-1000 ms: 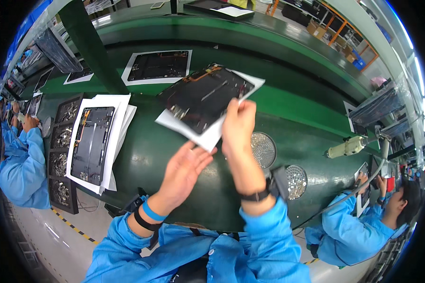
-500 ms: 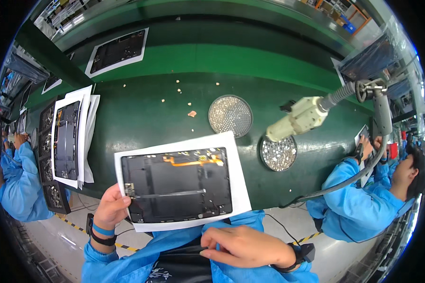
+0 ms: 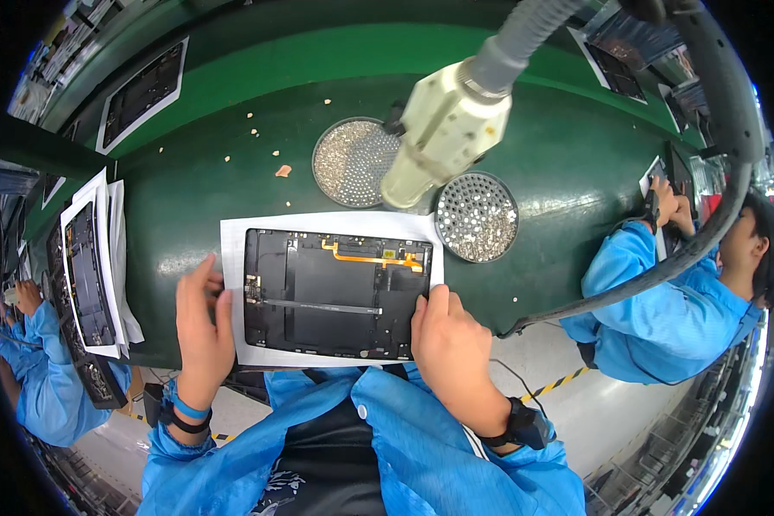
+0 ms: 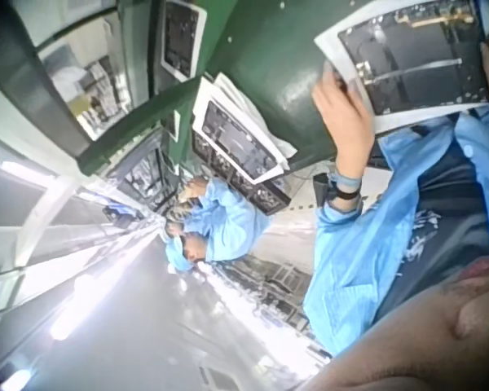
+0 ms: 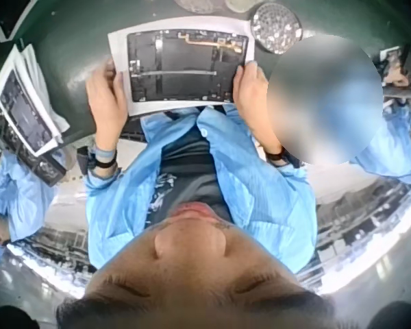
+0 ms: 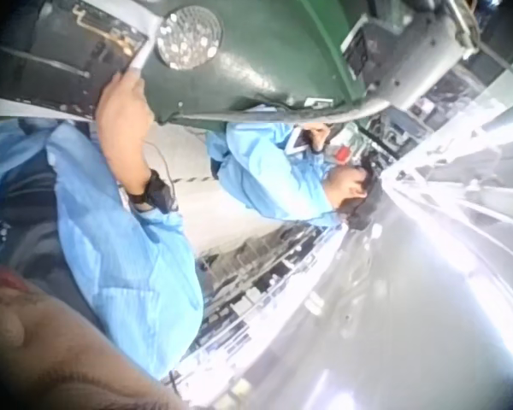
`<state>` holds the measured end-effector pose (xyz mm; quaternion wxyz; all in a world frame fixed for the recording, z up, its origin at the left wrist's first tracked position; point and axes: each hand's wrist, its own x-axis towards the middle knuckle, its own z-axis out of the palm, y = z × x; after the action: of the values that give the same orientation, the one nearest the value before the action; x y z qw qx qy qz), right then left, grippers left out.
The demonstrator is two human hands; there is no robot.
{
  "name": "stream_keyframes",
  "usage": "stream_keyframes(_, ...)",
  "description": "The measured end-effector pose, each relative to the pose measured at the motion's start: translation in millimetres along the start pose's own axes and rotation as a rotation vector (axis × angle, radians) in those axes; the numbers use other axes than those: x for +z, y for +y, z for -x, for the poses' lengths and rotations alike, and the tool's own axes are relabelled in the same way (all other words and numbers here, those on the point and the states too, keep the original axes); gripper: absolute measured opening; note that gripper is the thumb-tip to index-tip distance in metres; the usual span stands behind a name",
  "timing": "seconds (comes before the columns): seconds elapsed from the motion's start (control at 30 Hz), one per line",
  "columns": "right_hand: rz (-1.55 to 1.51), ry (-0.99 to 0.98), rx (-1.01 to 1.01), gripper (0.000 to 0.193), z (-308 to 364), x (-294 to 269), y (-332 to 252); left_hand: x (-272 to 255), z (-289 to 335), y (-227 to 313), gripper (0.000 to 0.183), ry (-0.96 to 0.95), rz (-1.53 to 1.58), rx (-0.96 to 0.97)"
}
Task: The person assembles internal tablet components by securing a battery and ribbon cable into a tablet frame with screws, using an electric screwdriver.
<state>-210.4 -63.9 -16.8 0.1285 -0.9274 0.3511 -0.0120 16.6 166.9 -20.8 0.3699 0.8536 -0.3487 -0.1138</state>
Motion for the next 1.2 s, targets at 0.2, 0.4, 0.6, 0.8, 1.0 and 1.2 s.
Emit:
stream_keyframes(0.2,0.020,0.164,-0.116,0.019,-18,5,-1,12,2,0,0.035,0.118,-0.380,0.173)
stream_keyframes(0.4,-0.023,0.339,-0.066,0.035,-38,-22,7,7,-6,18,0.037,0.127,-0.419,0.197)
stream_keyframes(0.6,-0.175,1.061,0.204,0.112,-150,-65,25,21,-63,62,0.034,0.126,-0.181,0.418)
stream_keyframes(0.8,-0.729,1.018,0.146,0.066,-188,-83,54,61,-81,52,0.040,0.027,-0.194,0.457)
stream_keyframes(1.0,-0.813,1.190,-0.162,0.038,-151,-48,42,67,-88,45,0.042,-0.074,-0.193,0.377)
stream_keyframes(1.2,-1.216,1.035,-0.563,0.058,-110,-32,12,61,-94,45,0.039,-0.143,-0.221,0.345)
